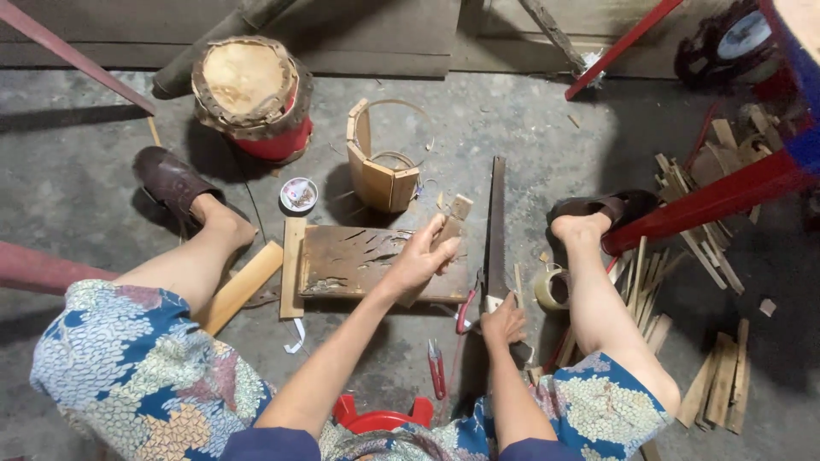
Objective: The person sits on a low stool and uses a hand saw to cut a small rectangular piece of wood held on a wooden board. They repeatedly saw the wood, pause to inspect the cut, and continue sawing until the piece is separated.
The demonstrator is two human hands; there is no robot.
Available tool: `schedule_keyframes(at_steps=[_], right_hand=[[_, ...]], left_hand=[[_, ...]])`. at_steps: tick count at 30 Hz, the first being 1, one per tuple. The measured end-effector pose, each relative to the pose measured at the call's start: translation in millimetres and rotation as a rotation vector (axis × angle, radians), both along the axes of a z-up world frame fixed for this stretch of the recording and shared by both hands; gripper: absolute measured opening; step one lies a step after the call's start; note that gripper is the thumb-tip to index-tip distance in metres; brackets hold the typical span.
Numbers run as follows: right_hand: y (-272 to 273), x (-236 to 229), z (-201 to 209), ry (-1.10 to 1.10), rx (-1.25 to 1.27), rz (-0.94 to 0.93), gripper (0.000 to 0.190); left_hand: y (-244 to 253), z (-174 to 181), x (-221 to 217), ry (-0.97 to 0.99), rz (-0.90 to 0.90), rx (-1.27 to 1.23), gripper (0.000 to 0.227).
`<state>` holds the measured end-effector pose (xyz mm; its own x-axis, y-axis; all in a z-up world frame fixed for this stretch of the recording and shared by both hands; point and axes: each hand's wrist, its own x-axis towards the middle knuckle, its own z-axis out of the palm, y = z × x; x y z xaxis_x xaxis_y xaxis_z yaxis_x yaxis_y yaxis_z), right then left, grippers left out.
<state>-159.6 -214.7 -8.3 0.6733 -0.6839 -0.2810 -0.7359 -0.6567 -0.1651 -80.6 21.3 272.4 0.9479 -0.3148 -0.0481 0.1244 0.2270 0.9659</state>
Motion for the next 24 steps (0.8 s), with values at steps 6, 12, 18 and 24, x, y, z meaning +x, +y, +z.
schedule_keyframes(at_steps=[6, 12, 18, 24], right_hand=[[37.5, 7.8, 116.7, -0.243, 0.198, -0.042, 0.084], [22.8, -4.9, 134.4, -0.679, 0.547, -0.126, 0.07], [5.2, -16.0, 216.7, -0.993, 0.911, -0.224, 0.056], [35.7, -35.0, 358.6, -1.132, 1.304, -0.128, 0.045]], left_hand=[[0.5, 48.2, -26.8, 0.284, -0.013, -0.163, 0.063], [-4.9, 68.7, -44.7, 0.331, -0.24, -0.472, 0.062], [-15.8, 93.1, -62.1, 0.222, -0.299, -0.427, 0.053], [-28.9, 101.7, -61.5, -0.109, -0.196, -0.035, 0.047]])
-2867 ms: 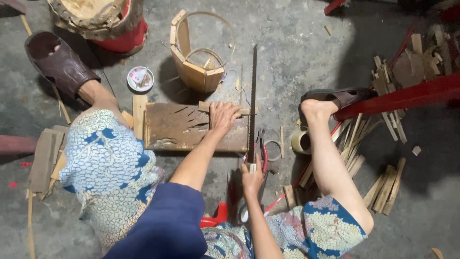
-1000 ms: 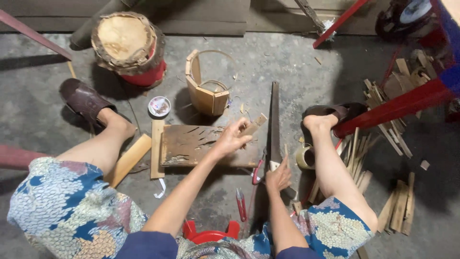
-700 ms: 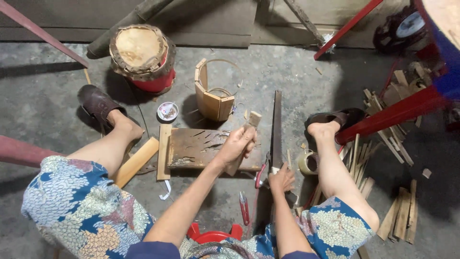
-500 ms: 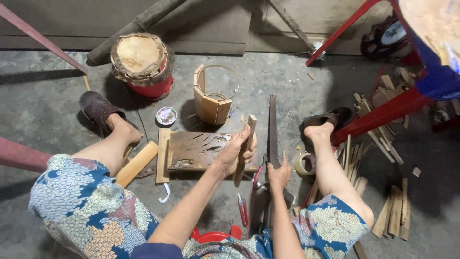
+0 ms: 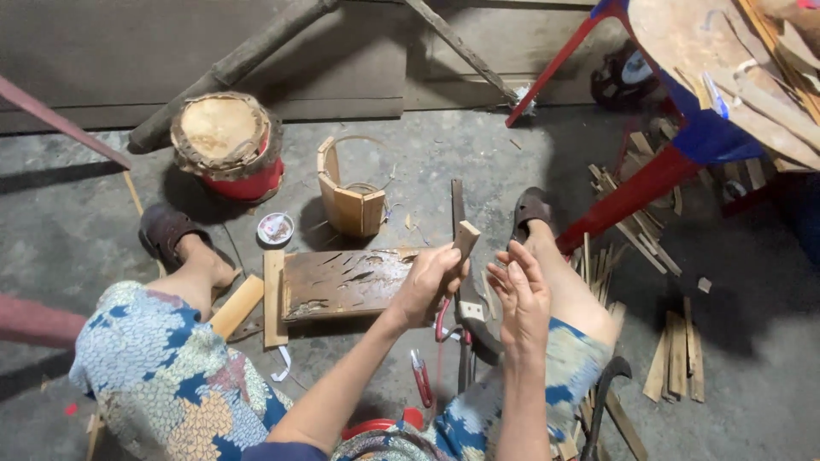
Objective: The person sits on a low stool and uses a hand saw to cut a small rectangular piece of wood held on a wooden board. They repeatedly saw the wood, pause to inspect the cut, and continue sawing until the piece is separated.
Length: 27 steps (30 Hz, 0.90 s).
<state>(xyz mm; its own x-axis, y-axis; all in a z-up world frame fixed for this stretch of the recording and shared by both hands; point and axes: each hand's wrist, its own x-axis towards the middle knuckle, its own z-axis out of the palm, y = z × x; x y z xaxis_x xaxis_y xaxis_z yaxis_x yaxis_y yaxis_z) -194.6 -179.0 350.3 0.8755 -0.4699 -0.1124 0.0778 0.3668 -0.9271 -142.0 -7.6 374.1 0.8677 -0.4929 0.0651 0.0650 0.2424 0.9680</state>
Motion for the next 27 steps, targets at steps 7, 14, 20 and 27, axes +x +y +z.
schedule_keyframes(at_steps=[7, 14, 20, 27], right_hand=[[19.4, 29.0, 31.4, -0.108, 0.079, 0.232, 0.046], [22.9, 58.7, 27.7, -0.075, 0.036, 0.303, 0.045], [10.6, 70.6, 12.6, -0.077, 0.158, 0.25, 0.042], [12.6, 85.0, -1.2, -0.143, 0.223, 0.22, 0.036]], left_hand=[[2.7, -8.5, 14.6, -0.063, 0.183, 0.198, 0.045], [-3.0, -5.2, 32.8, -0.508, 0.477, 0.57, 0.031], [-14.7, -1.5, 58.1, -1.0, 0.651, 0.812, 0.027], [-9.3, -0.3, 84.5, -1.13, 0.61, 0.784, 0.039]])
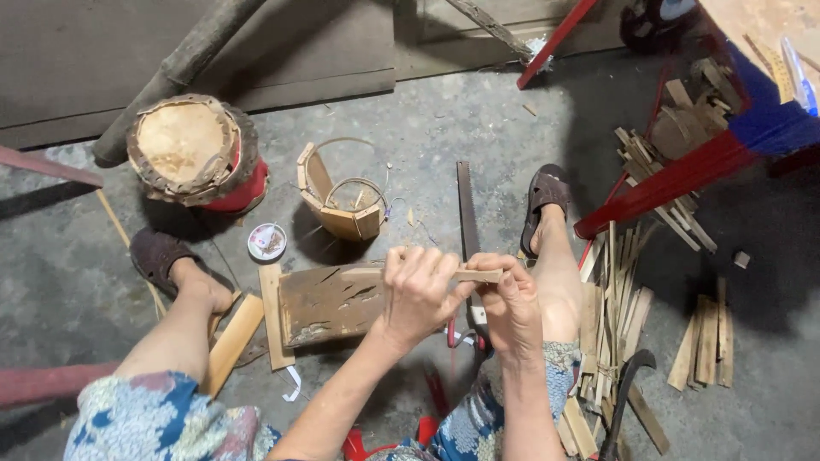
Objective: The person sits on a low stool and uses a hand saw to cut a small rectangular piece of wood held on a wooden board. They repeatedly saw the wood, pause to inspect the cut, and continue sawing until the piece is separated.
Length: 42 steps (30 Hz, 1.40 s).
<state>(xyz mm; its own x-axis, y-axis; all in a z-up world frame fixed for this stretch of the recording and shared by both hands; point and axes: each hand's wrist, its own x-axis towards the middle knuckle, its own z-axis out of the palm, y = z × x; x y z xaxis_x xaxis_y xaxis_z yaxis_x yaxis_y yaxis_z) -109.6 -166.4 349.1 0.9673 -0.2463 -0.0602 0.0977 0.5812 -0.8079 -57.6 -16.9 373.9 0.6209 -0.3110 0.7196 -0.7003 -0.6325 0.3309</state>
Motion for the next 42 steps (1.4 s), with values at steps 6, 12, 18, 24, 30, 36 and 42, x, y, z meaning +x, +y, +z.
schedule_keyframes(at_steps=[6, 12, 18, 24, 30, 36, 42], right_hand=[[-1.1, 7.3, -18.3, 0.034, -0.262, -0.131, 0.032], [9.3, 4.4, -20.3, 0.104, -0.352, -0.256, 0.026], [10.6, 7.5, -20.9, 0.095, -0.277, -0.278, 0.018], [4.6, 1.6, -25.9, 0.139, -0.026, -0.189, 0.037], [-4.2, -9.8, -34.4, 0.111, -0.03, -0.1, 0.041], [-4.1, -12.5, -34.0, 0.098, -0.011, -0.079, 0.045], [-8.1, -14.5, -44.3, 0.035, -0.002, -0.032, 0.041]], left_hand=[[15.0, 1.1, -3.5, 0.471, -0.143, -0.044, 0.041], [26.5, 9.0, -7.6, 0.73, -0.176, -0.031, 0.037], [17.2, 14.8, -12.1, 1.053, -0.176, -0.134, 0.034], [-8.7, -11.2, -17.4, 1.272, -0.275, -0.484, 0.036], [-13.8, 3.7, -17.2, 1.373, -0.425, -0.733, 0.041], [-19.0, 15.2, -17.2, 1.412, -0.421, -0.782, 0.043], [-19.1, 8.9, -16.4, 1.421, -0.482, -0.885, 0.042]])
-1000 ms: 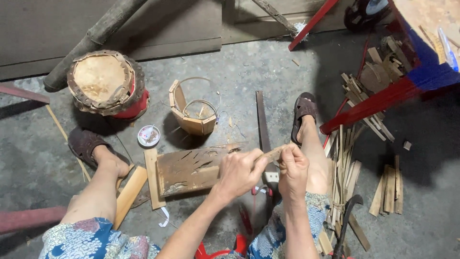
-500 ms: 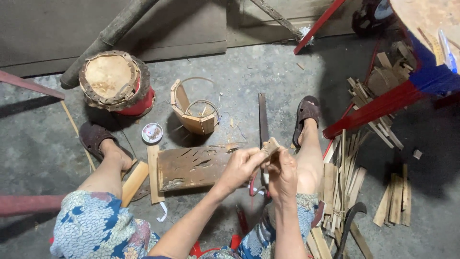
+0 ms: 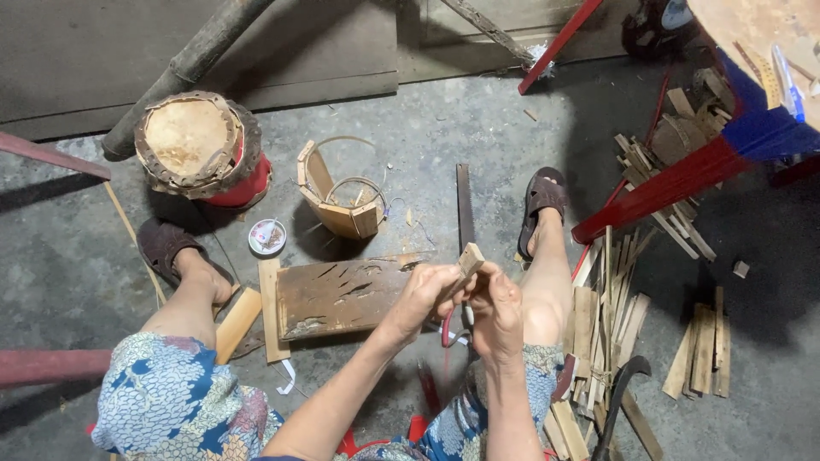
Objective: The person sits on a low stool and uses a hand saw to cut a small rectangular piece of wood held on a wooden board. They repeatedly saw the wood, pause to inspect the cut, and continue sawing until the piece is separated.
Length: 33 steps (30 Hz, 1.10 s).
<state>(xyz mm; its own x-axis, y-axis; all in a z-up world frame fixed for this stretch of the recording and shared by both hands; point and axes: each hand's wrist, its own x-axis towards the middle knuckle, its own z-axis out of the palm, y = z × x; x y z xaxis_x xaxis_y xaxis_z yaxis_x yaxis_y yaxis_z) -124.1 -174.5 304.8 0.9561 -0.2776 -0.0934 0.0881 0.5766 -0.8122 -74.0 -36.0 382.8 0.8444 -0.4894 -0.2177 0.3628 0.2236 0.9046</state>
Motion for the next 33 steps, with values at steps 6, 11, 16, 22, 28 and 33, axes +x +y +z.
schedule_keyframes(at_steps=[6, 11, 16, 22, 28, 33], right_hand=[[5.0, -2.0, -3.0, -0.03, -0.003, -0.027, 0.029], [10.9, -2.5, 13.4, 0.022, -0.059, -0.045, 0.044], [17.3, 1.7, 28.8, 0.085, -0.13, -0.117, 0.039], [17.6, 8.0, 19.1, 0.27, -0.188, -0.278, 0.028], [13.4, -1.0, 2.5, 0.392, -0.212, -0.244, 0.039], [-5.5, -18.3, -80.3, 0.606, -0.399, -0.234, 0.034]], left_hand=[[3.3, -15.6, -5.4, -0.043, 0.013, 0.057, 0.038], [7.3, -20.5, -3.9, -0.567, 0.129, 0.626, 0.042], [7.3, -16.1, -4.9, -0.859, 0.225, 0.89, 0.041], [16.5, -69.0, 11.9, -1.108, 0.026, 0.885, 0.04], [29.5, -147.7, 25.7, -1.037, -0.064, 1.042, 0.025], [62.0, -212.9, 26.3, -0.741, -0.117, 1.208, 0.033]])
